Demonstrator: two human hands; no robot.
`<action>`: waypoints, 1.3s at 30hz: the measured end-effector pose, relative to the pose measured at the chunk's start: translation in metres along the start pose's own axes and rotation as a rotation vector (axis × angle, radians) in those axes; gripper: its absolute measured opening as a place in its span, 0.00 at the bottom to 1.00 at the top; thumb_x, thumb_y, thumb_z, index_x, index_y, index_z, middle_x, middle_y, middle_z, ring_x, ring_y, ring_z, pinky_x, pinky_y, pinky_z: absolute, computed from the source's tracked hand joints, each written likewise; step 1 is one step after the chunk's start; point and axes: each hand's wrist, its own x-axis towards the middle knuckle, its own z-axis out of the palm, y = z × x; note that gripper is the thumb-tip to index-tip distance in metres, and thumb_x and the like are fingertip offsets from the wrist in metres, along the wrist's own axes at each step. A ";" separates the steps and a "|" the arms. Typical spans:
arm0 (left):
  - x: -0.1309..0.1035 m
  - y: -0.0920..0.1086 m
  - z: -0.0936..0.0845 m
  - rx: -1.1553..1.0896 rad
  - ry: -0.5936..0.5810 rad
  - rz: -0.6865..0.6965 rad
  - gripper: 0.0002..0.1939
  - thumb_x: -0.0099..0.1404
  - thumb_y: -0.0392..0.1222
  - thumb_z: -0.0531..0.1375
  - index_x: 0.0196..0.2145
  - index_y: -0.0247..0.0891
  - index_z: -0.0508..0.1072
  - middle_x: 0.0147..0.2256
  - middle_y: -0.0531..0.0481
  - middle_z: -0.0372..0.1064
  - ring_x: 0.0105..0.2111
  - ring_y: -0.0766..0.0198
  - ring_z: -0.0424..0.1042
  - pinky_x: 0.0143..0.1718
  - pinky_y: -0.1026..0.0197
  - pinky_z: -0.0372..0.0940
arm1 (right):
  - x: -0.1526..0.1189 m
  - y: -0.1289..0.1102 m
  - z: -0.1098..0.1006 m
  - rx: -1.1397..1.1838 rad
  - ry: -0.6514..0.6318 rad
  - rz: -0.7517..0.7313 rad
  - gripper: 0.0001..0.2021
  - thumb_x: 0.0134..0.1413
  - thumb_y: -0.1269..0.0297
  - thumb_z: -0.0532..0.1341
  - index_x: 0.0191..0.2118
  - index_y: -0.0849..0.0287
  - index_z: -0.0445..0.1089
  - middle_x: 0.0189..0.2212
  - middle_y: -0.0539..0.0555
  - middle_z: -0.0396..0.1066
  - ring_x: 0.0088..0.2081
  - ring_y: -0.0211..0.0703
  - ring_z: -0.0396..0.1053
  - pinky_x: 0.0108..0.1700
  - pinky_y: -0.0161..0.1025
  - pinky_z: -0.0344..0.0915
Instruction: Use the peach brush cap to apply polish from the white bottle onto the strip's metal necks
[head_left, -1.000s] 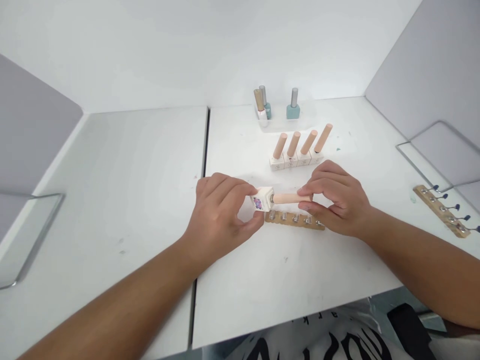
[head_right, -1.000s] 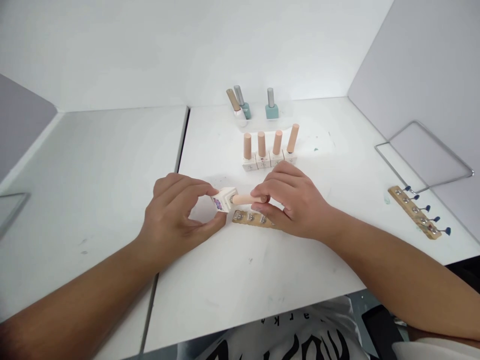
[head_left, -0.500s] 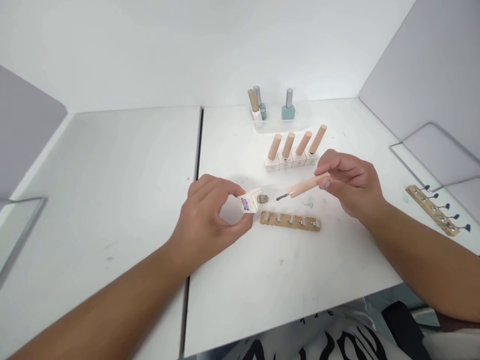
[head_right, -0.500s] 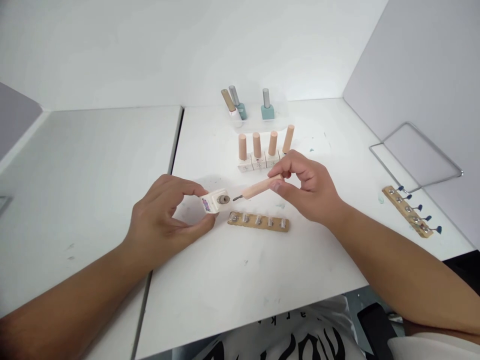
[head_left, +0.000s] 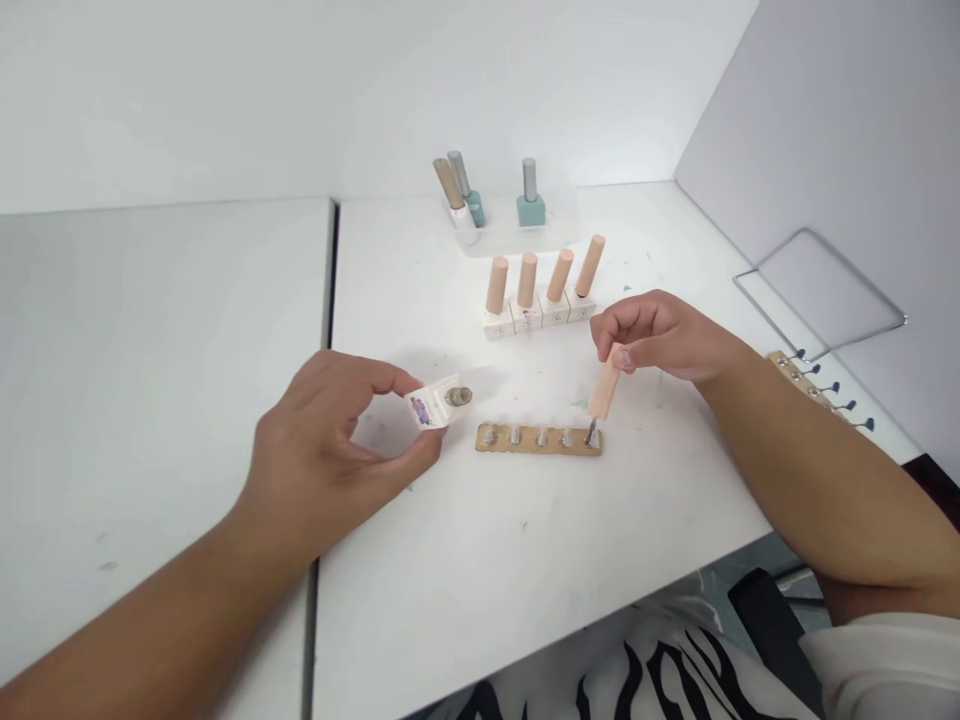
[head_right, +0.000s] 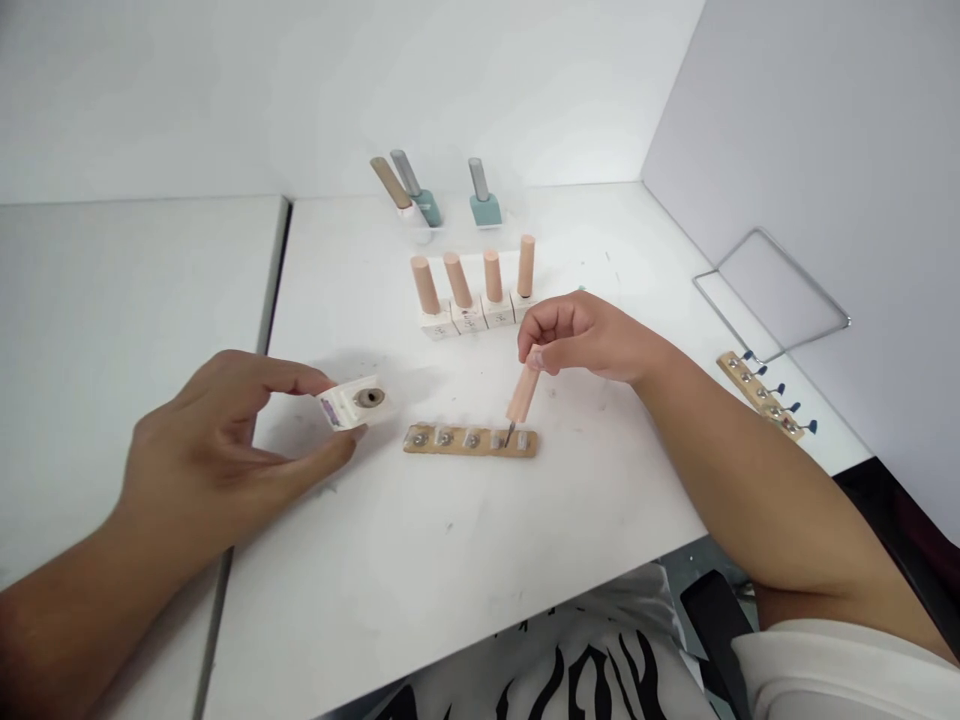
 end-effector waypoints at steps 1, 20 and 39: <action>0.000 0.000 0.000 0.001 0.002 -0.001 0.06 0.59 0.40 0.62 0.34 0.40 0.68 0.32 0.54 0.67 0.32 0.66 0.65 0.23 0.65 0.58 | 0.000 0.000 -0.001 -0.005 -0.002 0.010 0.02 0.44 0.74 0.61 0.27 0.64 0.71 0.20 0.46 0.64 0.23 0.27 0.59 0.26 0.28 0.56; 0.001 -0.002 0.000 0.038 -0.002 -0.040 0.08 0.58 0.46 0.60 0.33 0.42 0.68 0.30 0.54 0.65 0.32 0.65 0.66 0.22 0.63 0.53 | 0.002 -0.001 -0.005 -0.104 -0.076 0.113 0.02 0.46 0.75 0.60 0.27 0.64 0.69 0.19 0.45 0.60 0.22 0.27 0.53 0.24 0.29 0.51; -0.002 -0.005 0.005 0.094 0.060 -0.054 0.16 0.59 0.57 0.59 0.33 0.40 0.70 0.31 0.54 0.65 0.28 0.67 0.64 0.23 0.63 0.55 | 0.001 0.000 -0.009 -0.094 -0.015 0.091 0.04 0.44 0.77 0.60 0.27 0.64 0.69 0.19 0.45 0.59 0.23 0.27 0.54 0.25 0.29 0.51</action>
